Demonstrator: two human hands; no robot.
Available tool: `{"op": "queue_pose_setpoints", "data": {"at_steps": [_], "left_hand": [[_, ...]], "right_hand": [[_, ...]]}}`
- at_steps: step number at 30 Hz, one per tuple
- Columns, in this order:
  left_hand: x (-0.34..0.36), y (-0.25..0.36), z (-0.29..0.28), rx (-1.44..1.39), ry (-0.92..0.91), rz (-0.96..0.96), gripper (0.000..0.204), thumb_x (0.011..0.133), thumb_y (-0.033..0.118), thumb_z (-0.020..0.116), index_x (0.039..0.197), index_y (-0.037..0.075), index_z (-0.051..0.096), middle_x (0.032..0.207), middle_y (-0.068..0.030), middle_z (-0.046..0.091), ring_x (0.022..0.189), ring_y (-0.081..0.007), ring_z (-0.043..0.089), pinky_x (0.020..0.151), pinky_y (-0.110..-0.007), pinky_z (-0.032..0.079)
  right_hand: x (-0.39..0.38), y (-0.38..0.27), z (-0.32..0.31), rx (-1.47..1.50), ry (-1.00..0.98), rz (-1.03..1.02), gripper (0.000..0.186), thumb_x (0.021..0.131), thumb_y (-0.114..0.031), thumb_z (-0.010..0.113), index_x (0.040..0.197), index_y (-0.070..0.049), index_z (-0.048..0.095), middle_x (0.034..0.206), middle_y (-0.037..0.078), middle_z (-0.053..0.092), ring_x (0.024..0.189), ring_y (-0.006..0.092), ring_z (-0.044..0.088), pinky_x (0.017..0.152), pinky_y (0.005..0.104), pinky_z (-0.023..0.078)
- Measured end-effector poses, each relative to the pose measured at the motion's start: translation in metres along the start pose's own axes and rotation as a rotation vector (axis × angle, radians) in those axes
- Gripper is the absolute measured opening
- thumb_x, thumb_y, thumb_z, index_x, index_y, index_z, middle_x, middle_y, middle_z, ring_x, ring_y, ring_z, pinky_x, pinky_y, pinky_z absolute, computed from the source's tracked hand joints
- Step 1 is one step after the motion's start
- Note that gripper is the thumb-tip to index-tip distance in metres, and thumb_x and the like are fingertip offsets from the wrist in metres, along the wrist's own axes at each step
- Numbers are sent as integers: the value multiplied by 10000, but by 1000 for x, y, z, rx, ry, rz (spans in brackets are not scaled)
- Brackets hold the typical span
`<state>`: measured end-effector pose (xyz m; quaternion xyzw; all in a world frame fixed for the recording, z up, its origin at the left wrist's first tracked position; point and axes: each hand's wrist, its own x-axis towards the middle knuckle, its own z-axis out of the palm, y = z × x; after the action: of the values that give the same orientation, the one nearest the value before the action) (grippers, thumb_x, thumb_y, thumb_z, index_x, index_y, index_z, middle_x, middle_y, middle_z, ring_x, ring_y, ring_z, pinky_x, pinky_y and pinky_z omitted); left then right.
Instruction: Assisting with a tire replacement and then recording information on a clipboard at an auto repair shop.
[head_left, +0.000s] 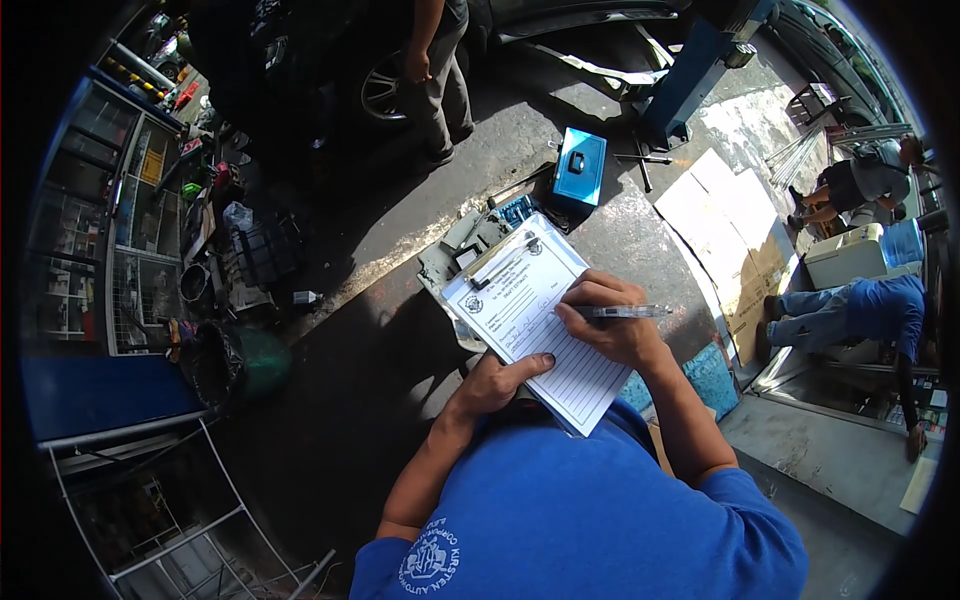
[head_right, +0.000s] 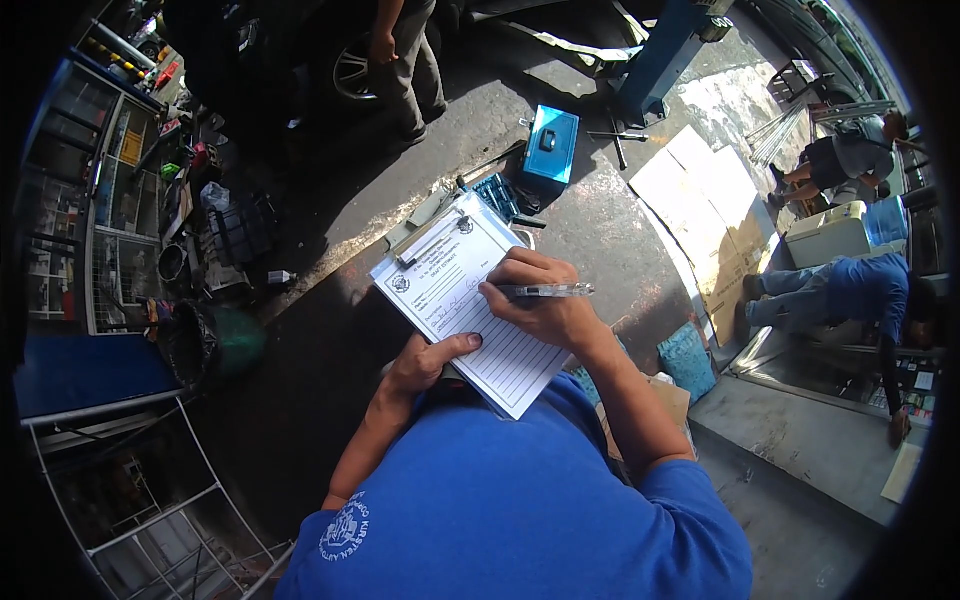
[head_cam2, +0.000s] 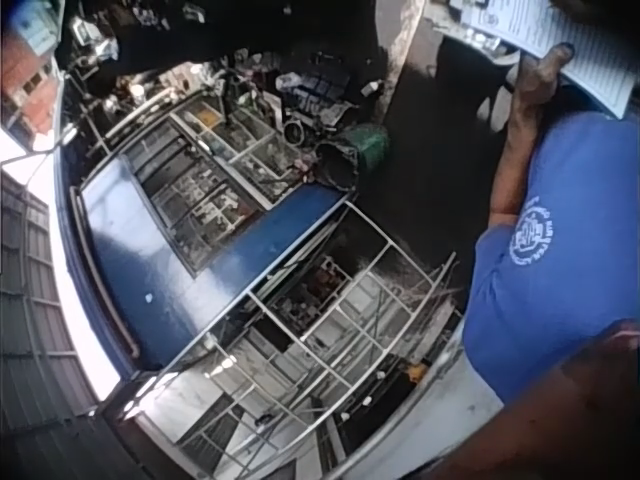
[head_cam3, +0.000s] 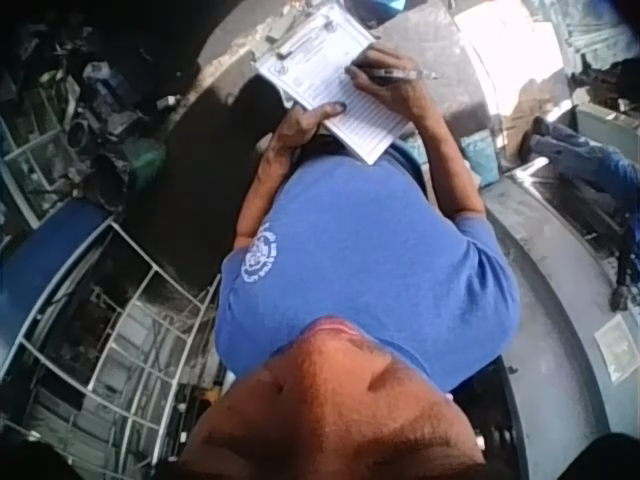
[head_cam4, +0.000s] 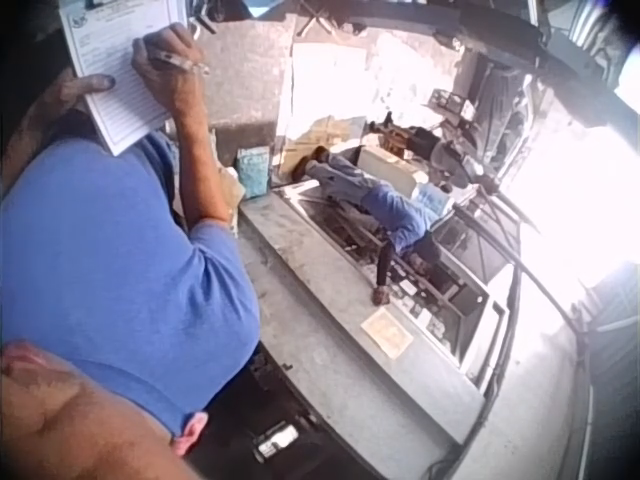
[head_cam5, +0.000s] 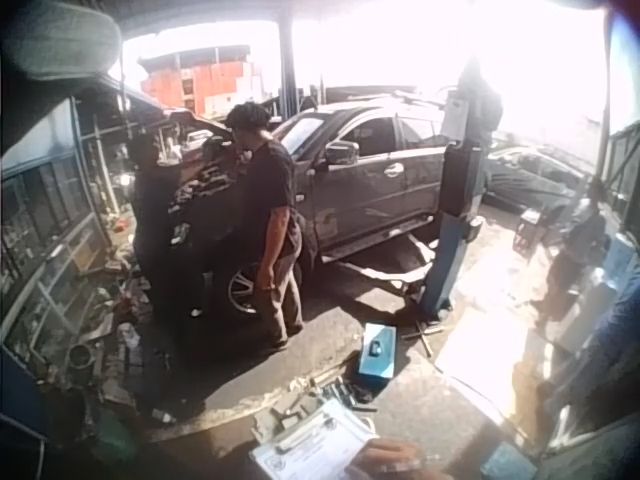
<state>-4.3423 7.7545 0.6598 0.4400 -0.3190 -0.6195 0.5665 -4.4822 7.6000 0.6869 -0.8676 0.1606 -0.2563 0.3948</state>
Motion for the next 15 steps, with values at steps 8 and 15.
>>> {"op": "queue_pose_setpoints", "data": {"at_steps": [8,15], "left_hand": [[0,1,-1,-8,-12,-21,464,891,69,550,1318,-62,424,1231,-161,540,1149,-232,524,989,-338,416],[0,4,0,11,-5,-25,479,889,77,555,1324,-65,415,1238,-167,535,1161,-238,517,1003,-346,409]], "right_hand": [[0,1,1,-26,-25,5,92,786,-103,710,807,-32,654,766,88,627,645,205,633,582,322,528],[0,3,2,-64,-17,-6,92,785,-102,710,790,-35,648,756,85,621,631,208,631,566,312,520]]}}
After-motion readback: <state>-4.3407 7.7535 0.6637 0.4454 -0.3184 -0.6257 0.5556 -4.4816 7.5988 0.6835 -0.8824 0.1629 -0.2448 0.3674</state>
